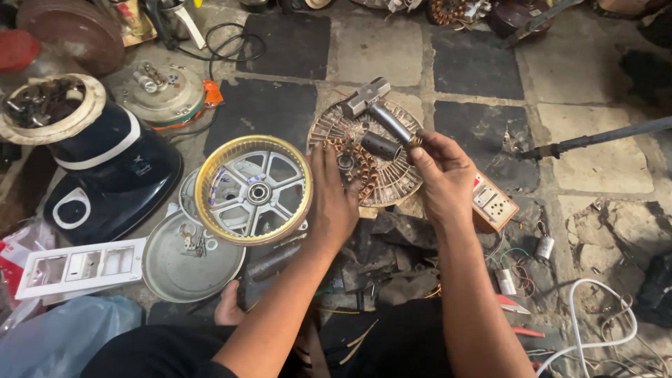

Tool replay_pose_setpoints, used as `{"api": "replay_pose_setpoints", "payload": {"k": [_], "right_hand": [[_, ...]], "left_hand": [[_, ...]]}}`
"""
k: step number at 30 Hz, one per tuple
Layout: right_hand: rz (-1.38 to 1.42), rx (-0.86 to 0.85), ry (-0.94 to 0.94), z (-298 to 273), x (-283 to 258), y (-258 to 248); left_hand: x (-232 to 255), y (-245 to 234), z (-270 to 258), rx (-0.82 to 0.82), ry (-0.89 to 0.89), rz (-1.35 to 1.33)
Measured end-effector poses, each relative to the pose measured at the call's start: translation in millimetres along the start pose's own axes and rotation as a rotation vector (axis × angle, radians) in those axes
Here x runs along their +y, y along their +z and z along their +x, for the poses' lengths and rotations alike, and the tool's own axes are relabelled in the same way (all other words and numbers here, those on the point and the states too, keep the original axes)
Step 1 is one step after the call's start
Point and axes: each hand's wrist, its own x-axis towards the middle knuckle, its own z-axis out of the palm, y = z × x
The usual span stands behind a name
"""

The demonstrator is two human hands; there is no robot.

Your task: The person repairs an electric fan motor by detaching the shaft from the stator using a hammer, filing and adjusting the stator assembly with a file and screwdriver, and hammering the motor components back into the fan casing.

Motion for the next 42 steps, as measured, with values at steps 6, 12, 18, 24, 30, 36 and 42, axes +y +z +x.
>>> {"api": "replay_pose_setpoints", "payload": {"k": [6,12,18,24,30,36,42], "right_hand": [[0.208,-0.060,0.034,-14,1,6],[0.315,-0.110,0.092,-60,-10,4],[0.332,-0.266,0.192,-115,-28,41],[0.235,-0.400,0.219,-141,-48,80],[0.154,-0.465,0.274,-152,-56,87],[-0.828,-0.589,0.363,-144,-3,31],[-1.626,-1.133,0.467,-151,105,-19]], "left_hand": [[33,-19,-30,0.060,0.155,0.001],[81,-72,-44,-0.083,0.034,-0.540],[71,-146,-49,-0.144,-0.026,-0.533],[57,-188,-69,-0.140,0.005,-0.622],[46,-196,-84,-0.076,0.074,-0.599],[24,-194,-83,-0.071,-0.078,-0.833],[-8,-213,-75,0.078,-0.051,-1.136]]}}
